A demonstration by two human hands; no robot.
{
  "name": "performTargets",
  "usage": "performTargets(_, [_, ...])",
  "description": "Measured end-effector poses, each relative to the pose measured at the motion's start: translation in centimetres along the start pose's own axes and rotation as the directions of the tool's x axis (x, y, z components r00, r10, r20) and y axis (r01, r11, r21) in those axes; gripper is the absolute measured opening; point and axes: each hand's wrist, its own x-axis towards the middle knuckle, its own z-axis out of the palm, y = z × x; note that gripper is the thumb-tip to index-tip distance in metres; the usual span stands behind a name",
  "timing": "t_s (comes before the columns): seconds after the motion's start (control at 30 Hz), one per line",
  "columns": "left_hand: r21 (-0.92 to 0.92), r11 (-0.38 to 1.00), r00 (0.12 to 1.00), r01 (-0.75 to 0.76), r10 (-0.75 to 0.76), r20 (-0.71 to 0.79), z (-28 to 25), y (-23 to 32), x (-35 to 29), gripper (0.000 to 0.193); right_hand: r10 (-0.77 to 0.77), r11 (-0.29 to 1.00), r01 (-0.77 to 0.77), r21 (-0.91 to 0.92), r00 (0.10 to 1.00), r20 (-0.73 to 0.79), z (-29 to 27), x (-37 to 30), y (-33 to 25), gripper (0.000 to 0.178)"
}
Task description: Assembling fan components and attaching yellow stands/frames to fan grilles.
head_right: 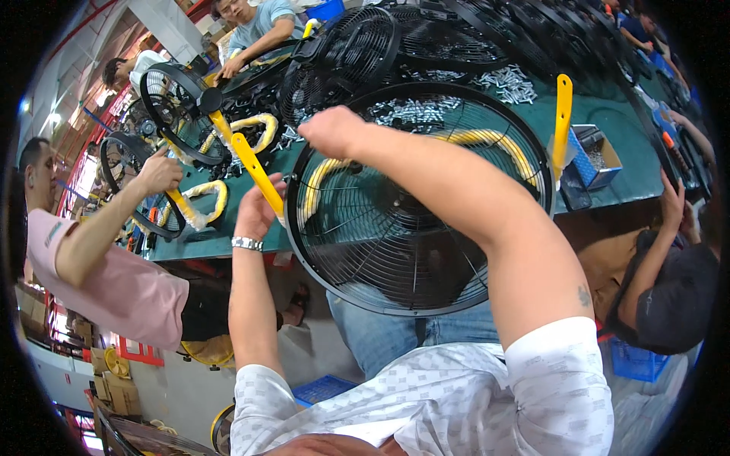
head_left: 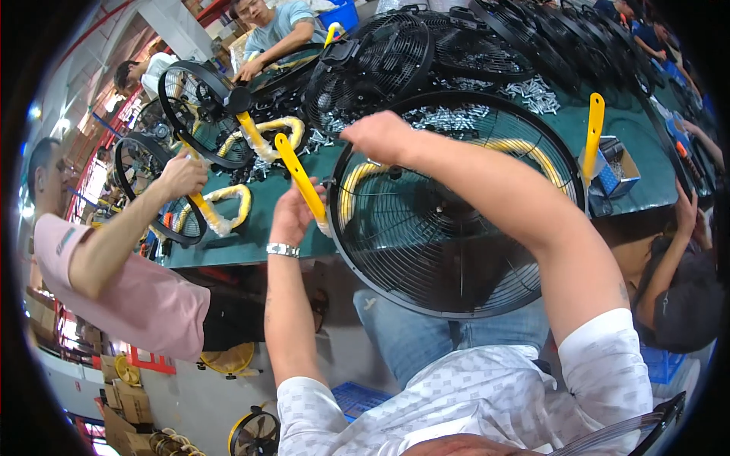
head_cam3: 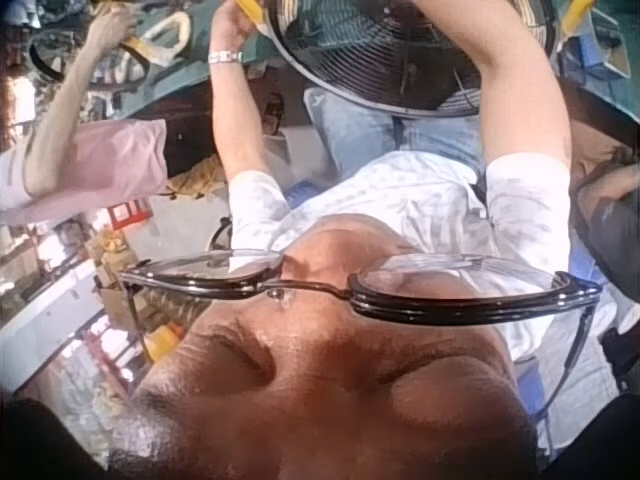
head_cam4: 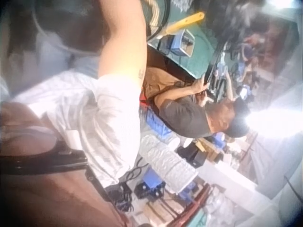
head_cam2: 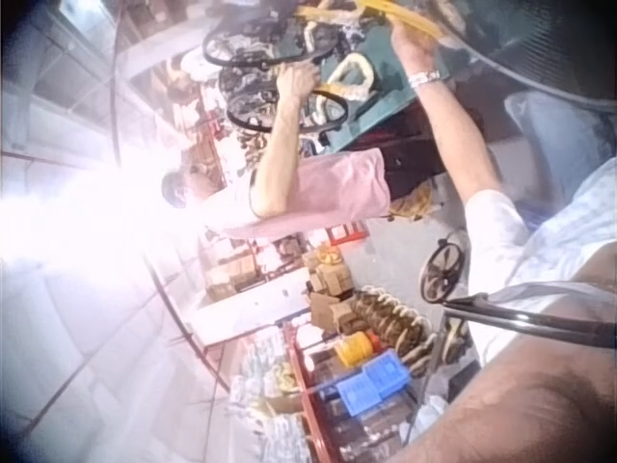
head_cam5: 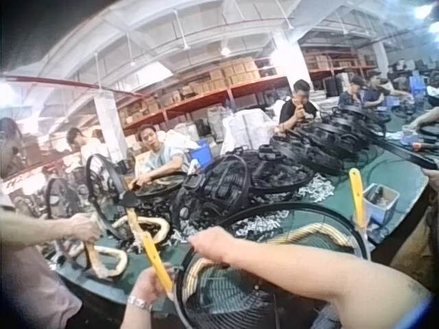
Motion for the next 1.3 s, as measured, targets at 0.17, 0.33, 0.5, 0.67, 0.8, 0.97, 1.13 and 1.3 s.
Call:
performTargets(0.17, [0.141, 0.892, 0.813, -0.429, 0.450, -0.369, 1.3, 4.8, -1.8, 0.026, 0.241, 0.970, -0.240, -0.040, 0.930, 0.277, -1.1, -2.3, 2.9, 0.029])
performTargets(0.33, [0.450, 0.479, 0.523, -0.754, 0.852, -0.030, 9.6, 8.1, -6.1, 0.023, 0.140, 0.981, -0.180, 0.077, 0.921, 0.362, 1.4, -3.9, 1.2, 0.024])
performTargets(0.5, [0.653, -0.094, 0.592, -0.752, 0.339, 0.731, 16.2, 5.9, -2.1, 0.019, 0.112, 0.994, -0.110, -0.026, 0.927, 0.357, -1.4, -4.2, 2.1, 0.021])
performTargets(0.67, [0.722, -0.537, 0.842, -0.437, 0.039, 0.539, 15.4, 0.8, 4.9, 0.014, 0.071, 0.993, -0.028, -0.114, 0.919, 0.387, -8.9, -8.5, 2.8, 0.024])
performTargets(0.8, [0.595, -0.607, 0.794, -0.527, -0.102, 0.600, 13.9, -0.8, 7.1, 0.024, 0.017, 0.997, -0.017, 0.074, 1.000, -0.003, -15.1, -16.0, 3.0, 0.025])
performTargets(0.97, [0.585, -0.606, 0.787, -0.540, -0.116, 0.606, 14.1, -0.4, 6.7, 0.011, 0.396, 0.836, -0.173, 0.520, 0.848, -0.354, -21.2, -27.8, 3.6, 0.022])
performTargets(1.13, [0.677, -0.445, 0.761, -0.586, -0.014, 0.649, 17.4, 1.8, 4.9, 0.012, 0.716, 0.489, 0.034, 0.872, 0.556, -0.423, -18.2, -37.6, 2.6, 0.027])
performTargets(1.3, [0.593, 0.063, 0.596, -0.803, 0.083, 0.799, 26.1, 1.7, 2.4, 0.019, 0.696, 0.569, -0.037, 0.822, 0.553, -0.457, -10.4, -38.9, 0.1, 0.026])
